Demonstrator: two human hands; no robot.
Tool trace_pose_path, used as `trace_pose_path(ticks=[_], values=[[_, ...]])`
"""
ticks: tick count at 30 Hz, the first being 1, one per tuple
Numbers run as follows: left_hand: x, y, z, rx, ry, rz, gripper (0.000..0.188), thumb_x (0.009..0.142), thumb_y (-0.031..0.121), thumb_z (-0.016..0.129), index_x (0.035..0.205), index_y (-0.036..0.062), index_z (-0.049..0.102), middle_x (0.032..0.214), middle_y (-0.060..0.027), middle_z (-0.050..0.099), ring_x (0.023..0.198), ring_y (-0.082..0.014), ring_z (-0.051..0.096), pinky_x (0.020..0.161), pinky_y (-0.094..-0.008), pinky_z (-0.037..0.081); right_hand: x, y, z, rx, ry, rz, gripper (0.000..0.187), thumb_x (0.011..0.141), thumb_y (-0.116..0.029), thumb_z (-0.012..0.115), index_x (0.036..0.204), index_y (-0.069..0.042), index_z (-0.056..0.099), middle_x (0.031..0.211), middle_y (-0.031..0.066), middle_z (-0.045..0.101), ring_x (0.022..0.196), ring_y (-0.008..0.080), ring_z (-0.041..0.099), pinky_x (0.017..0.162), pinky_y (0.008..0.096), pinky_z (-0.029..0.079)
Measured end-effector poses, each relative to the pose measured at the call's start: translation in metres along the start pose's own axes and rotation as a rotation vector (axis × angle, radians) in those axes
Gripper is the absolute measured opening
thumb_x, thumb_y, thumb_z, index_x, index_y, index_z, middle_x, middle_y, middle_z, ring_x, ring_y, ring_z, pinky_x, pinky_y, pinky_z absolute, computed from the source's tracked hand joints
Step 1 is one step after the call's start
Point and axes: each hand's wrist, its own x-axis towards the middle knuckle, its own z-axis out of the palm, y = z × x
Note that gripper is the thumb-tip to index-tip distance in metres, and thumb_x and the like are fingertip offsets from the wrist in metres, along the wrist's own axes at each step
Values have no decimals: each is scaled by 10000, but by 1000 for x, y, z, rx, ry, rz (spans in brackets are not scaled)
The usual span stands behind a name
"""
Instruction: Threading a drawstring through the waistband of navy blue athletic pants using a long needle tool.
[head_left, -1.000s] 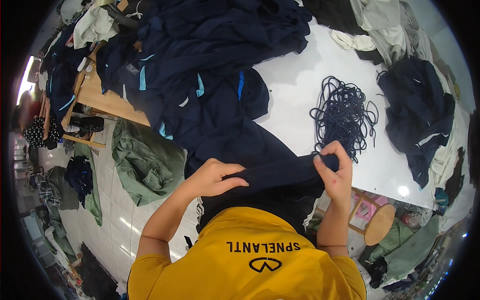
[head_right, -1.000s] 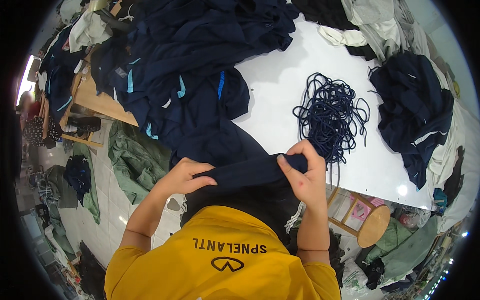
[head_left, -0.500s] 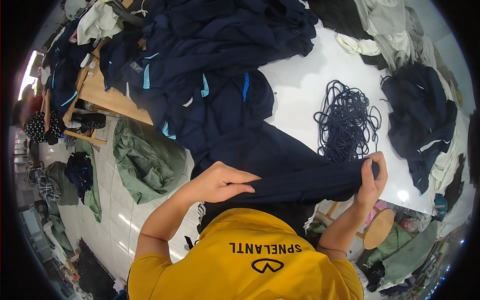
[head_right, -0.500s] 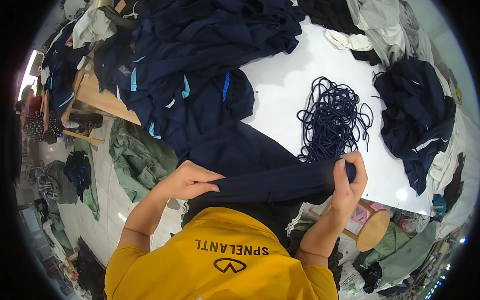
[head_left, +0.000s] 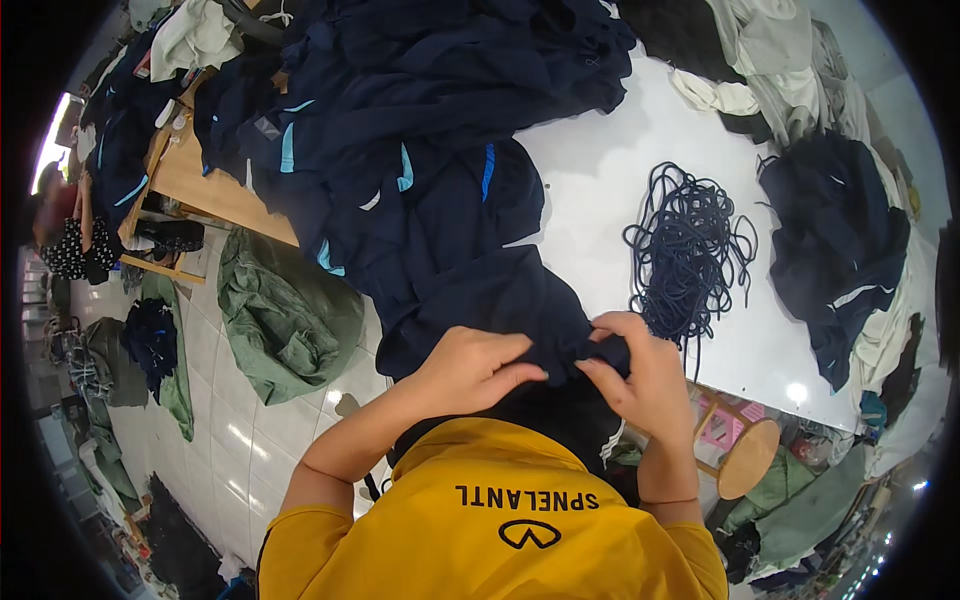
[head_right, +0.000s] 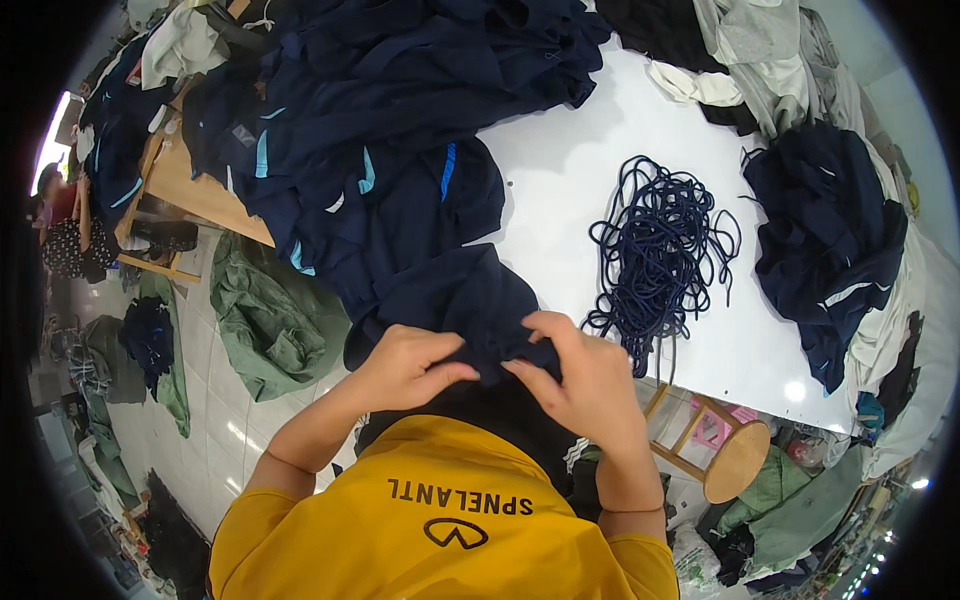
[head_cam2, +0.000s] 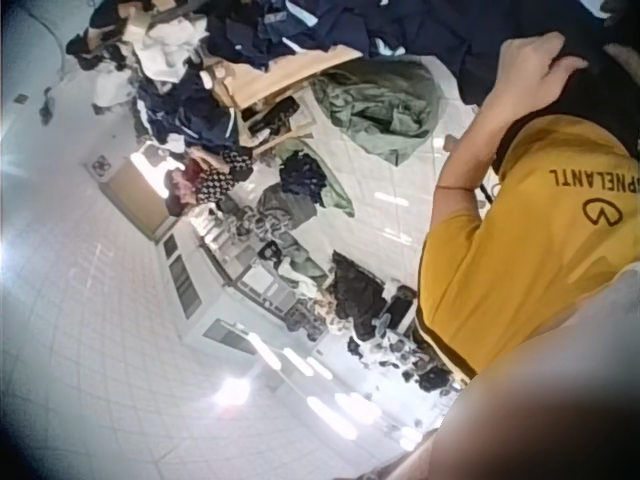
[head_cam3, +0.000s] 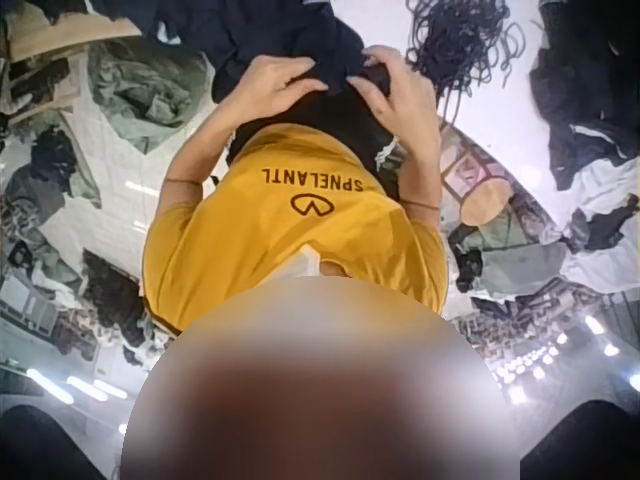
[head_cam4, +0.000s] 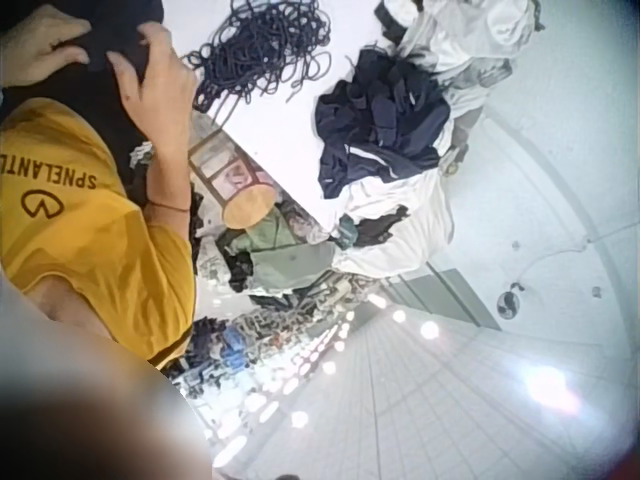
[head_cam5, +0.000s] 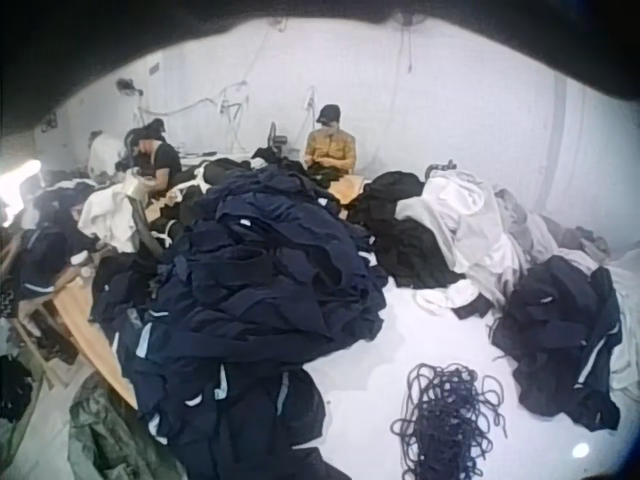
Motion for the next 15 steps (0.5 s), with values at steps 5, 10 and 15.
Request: trace_pose_path(ticks=[5,10,15], values=[[5,-31,-25,419,320,227,207,680,189,760,843,106,664,651,-37,610,577,-242,600,534,-360,447,4,-24,20,-74,-282,104,557,787,-58,579,1318,-125,427,815,193,649,651,374,629,545,440,501],[-39,-79,-119,678,460,43,339,592,25,728,915,122,696,621,-72,539,605,-272,560,560,-362,411,-19,-13,21,-41,-307,80,744,728,-14,571,1401,-289,413,842,158,652,626,324,627,557,387,512],[-31,-66,-116,678,501,105,330,582,21,714,901,102,693,667,-62,565,646,-264,562,597,-369,416,-9,-11,19,-170,-99,-131,704,691,-38,670,1357,-170,484,1294,230,490,1110,373,536,912,389,440]])
